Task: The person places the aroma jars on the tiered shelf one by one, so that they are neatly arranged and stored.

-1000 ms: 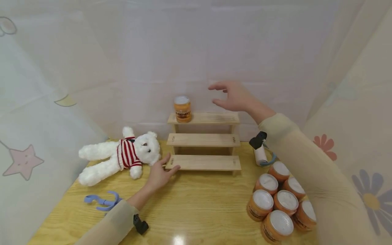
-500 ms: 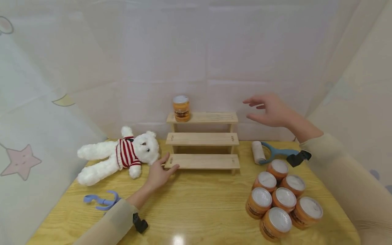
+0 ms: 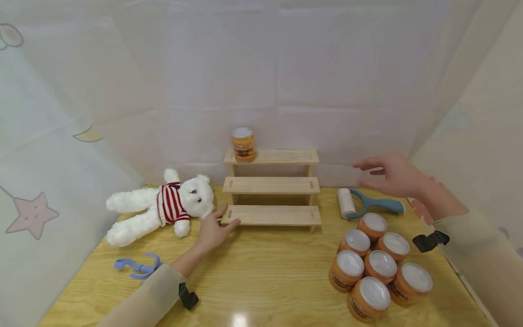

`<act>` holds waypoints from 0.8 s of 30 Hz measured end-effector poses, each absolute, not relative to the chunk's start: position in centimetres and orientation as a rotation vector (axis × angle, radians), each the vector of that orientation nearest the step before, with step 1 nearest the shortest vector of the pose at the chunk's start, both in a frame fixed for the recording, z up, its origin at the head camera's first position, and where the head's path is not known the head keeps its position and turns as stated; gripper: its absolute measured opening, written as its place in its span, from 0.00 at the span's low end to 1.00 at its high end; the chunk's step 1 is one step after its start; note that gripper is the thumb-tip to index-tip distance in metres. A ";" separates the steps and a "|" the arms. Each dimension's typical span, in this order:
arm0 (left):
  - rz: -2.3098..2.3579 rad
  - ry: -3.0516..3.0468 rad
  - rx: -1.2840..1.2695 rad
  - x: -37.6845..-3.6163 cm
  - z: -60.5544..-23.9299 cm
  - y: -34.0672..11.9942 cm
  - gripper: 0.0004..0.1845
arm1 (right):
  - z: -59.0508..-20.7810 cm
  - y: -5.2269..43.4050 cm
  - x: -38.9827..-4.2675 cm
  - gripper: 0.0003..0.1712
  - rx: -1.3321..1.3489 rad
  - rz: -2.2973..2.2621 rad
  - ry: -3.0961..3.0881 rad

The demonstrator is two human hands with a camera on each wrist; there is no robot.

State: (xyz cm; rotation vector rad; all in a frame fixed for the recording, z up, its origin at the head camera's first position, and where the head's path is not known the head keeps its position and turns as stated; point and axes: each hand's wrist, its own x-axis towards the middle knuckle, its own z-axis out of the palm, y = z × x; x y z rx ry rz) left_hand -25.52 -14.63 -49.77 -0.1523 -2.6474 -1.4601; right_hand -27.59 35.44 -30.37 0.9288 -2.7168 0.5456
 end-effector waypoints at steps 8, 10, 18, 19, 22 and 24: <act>-1.432 -2.657 -0.163 -25.6 -50.1 -14.7 0.46 | -34.3 38.1 -25.8 0.28 0.912 0.487 -2.773; -1.437 -2.663 -0.154 -25.6 -50.1 -14.7 0.46 | -34.9 38.5 -25.4 0.28 0.857 0.445 -2.819; -1.438 -2.659 -0.130 -25.6 -50.0 -14.7 0.46 | -36.4 39.0 -25.0 0.27 0.812 0.490 -2.961; -1.441 -2.658 -0.133 -25.6 -50.1 -14.7 0.46 | -36.7 39.1 -24.9 0.28 0.814 0.490 -2.975; -1.440 -2.657 -0.140 -25.6 -50.1 -14.7 0.46 | -37.5 39.4 -24.9 0.29 0.863 0.541 -2.970; -1.447 -2.653 -0.141 -25.6 -50.1 -14.7 0.46 | -37.9 39.4 -24.9 0.28 0.894 0.573 -2.956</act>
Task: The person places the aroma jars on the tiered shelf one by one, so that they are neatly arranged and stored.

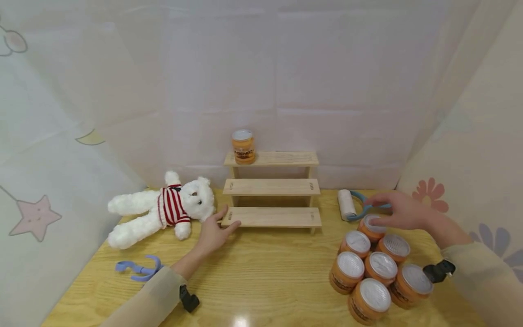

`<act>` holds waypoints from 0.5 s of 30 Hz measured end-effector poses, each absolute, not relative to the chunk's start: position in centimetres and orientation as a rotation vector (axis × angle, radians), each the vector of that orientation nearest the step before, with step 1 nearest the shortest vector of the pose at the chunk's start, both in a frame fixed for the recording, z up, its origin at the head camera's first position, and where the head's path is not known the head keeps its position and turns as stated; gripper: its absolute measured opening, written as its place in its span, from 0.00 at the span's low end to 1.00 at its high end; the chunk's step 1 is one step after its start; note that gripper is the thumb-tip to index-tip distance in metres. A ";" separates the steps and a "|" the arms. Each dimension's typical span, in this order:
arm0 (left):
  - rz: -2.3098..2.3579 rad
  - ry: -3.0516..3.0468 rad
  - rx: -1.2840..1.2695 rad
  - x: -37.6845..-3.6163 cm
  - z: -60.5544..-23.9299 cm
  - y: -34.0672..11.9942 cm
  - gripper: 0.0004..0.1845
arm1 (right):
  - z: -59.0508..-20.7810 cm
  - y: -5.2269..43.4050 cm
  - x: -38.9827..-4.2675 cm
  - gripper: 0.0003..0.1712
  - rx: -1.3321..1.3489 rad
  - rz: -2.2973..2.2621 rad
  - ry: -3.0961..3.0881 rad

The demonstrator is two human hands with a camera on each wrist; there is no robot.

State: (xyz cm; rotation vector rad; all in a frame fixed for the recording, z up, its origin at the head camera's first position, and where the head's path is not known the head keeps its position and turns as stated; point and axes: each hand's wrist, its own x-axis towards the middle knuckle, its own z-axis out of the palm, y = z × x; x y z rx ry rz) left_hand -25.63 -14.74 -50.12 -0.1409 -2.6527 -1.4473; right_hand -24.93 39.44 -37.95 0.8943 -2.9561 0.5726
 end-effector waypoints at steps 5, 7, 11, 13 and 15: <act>-1.446 -2.649 -0.136 -25.6 -50.2 -14.7 0.46 | -38.7 39.5 -24.9 0.22 0.985 0.625 -2.989; -1.438 -2.650 -0.138 -25.6 -50.2 -14.7 0.46 | -38.8 39.6 -25.0 0.20 1.025 0.637 -3.025; -1.451 -2.637 -0.153 -25.7 -50.2 -14.7 0.46 | -39.0 39.7 -25.0 0.21 1.038 0.650 -3.084; -1.459 -2.632 -0.157 -25.6 -50.2 -14.7 0.46 | -39.1 39.8 -25.1 0.23 1.020 0.630 -3.097; -1.462 -2.631 -0.159 -25.6 -50.2 -14.7 0.46 | -39.1 39.7 -25.1 0.26 1.006 0.619 -3.110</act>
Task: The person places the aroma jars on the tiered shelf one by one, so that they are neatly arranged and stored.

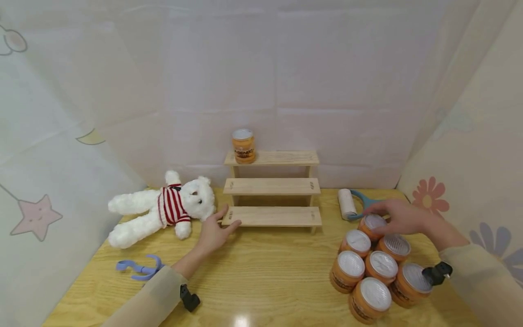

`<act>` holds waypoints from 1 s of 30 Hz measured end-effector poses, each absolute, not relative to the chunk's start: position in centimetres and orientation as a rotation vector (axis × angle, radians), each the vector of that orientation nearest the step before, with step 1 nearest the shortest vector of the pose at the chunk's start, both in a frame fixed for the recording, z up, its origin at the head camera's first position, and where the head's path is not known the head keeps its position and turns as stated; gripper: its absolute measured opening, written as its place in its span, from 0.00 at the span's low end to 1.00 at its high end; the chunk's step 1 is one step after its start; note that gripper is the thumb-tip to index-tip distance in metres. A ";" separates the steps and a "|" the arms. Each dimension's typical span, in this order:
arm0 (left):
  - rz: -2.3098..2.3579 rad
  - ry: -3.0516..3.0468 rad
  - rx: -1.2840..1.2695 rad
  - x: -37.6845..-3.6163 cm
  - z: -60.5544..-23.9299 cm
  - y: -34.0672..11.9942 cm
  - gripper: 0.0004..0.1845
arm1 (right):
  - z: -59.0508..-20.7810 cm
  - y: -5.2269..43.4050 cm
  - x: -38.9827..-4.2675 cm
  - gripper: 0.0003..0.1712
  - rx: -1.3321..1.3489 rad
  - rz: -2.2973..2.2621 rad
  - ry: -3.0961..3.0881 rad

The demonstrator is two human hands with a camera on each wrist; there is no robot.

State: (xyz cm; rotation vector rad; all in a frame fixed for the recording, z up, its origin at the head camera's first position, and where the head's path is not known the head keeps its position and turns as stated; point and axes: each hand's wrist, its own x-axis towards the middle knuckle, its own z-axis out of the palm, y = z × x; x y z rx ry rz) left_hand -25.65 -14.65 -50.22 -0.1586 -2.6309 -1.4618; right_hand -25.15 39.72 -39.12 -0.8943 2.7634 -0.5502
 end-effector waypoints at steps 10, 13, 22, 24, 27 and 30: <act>-1.490 -2.631 -0.154 -25.5 -49.9 -14.6 0.46 | -39.0 39.6 -25.9 0.24 -0.905 -0.482 2.819; -1.491 -2.634 -0.154 -25.5 -50.0 -14.7 0.46 | -38.3 39.4 -26.1 0.23 -0.885 -0.396 2.910; -1.474 -2.647 -0.131 -25.7 -50.1 -14.7 0.46 | -35.1 38.9 -27.2 0.21 -0.808 -0.381 3.084; -1.475 -2.651 -0.129 -25.7 -50.1 -14.7 0.46 | -34.3 38.6 -27.6 0.20 -0.842 -0.426 3.099; -1.478 -2.649 -0.128 -25.6 -50.1 -14.7 0.45 | -33.0 37.8 -28.2 0.20 -0.857 -0.487 3.085; -1.488 -2.644 -0.129 -25.6 -50.0 -14.7 0.45 | -31.6 36.9 -28.7 0.23 -0.818 -0.500 3.074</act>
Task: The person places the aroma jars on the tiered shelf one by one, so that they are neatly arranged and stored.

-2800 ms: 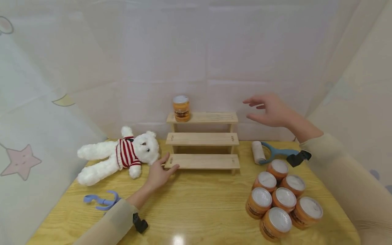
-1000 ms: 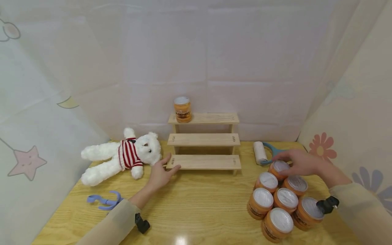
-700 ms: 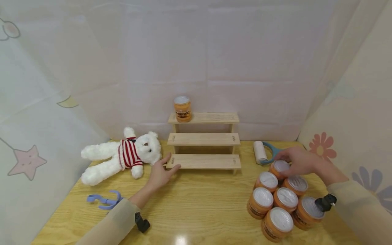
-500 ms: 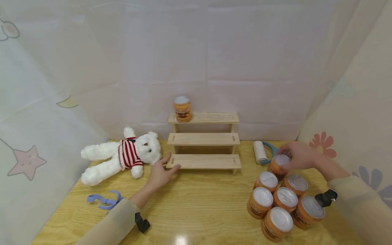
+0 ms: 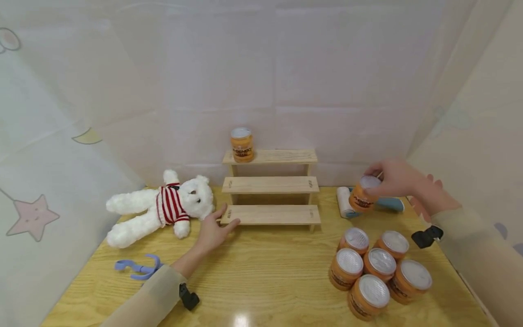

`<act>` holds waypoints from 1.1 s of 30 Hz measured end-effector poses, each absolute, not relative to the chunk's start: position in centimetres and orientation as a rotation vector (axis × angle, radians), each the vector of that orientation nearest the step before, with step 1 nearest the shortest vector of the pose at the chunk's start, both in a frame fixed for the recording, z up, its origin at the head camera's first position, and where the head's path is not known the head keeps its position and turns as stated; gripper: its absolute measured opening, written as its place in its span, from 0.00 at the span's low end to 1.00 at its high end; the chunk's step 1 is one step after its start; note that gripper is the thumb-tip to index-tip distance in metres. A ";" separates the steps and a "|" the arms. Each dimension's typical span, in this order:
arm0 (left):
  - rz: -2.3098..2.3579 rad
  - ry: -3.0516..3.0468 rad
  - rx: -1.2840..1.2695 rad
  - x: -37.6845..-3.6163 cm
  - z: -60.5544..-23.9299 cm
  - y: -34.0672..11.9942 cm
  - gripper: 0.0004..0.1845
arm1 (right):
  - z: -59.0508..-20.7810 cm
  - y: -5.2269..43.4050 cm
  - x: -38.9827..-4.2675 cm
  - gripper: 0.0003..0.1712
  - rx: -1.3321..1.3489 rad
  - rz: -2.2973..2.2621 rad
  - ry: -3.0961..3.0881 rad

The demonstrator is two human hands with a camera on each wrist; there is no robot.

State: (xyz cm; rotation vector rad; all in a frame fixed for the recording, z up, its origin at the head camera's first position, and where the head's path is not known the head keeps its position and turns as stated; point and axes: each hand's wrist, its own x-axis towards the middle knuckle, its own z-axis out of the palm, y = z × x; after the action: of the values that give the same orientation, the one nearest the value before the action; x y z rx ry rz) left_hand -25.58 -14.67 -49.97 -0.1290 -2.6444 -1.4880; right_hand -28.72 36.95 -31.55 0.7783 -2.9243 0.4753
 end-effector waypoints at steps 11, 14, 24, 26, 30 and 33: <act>-1.491 -2.648 -0.145 -25.4 -49.9 -14.5 0.46 | -27.7 33.3 -30.6 0.26 0.687 0.390 -2.912; -1.489 -2.643 -0.159 -25.5 -49.8 -14.4 0.46 | -26.7 31.9 -31.0 0.27 0.658 0.383 -2.929; -1.491 -2.662 -0.113 -25.2 -50.0 -15.1 0.46 | -24.9 26.2 -34.0 0.27 0.633 0.409 -2.937; -1.474 -2.664 -0.113 -25.2 -50.0 -15.3 0.46 | -24.8 25.1 -34.6 0.27 0.640 0.433 -2.901; -1.449 -2.661 -0.145 -25.2 -50.0 -15.1 0.46 | -24.7 23.2 -35.7 0.29 0.652 0.463 -2.820; -1.465 -2.662 -0.148 -25.1 -50.0 -14.9 0.46 | -24.5 21.8 -36.2 0.31 0.663 0.494 -2.794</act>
State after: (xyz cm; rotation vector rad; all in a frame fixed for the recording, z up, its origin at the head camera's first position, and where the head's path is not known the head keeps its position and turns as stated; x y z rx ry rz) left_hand -25.14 -14.90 -49.97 -0.1476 -2.6617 -1.4649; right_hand -36.16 21.76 -24.53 0.6626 -2.7940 0.4939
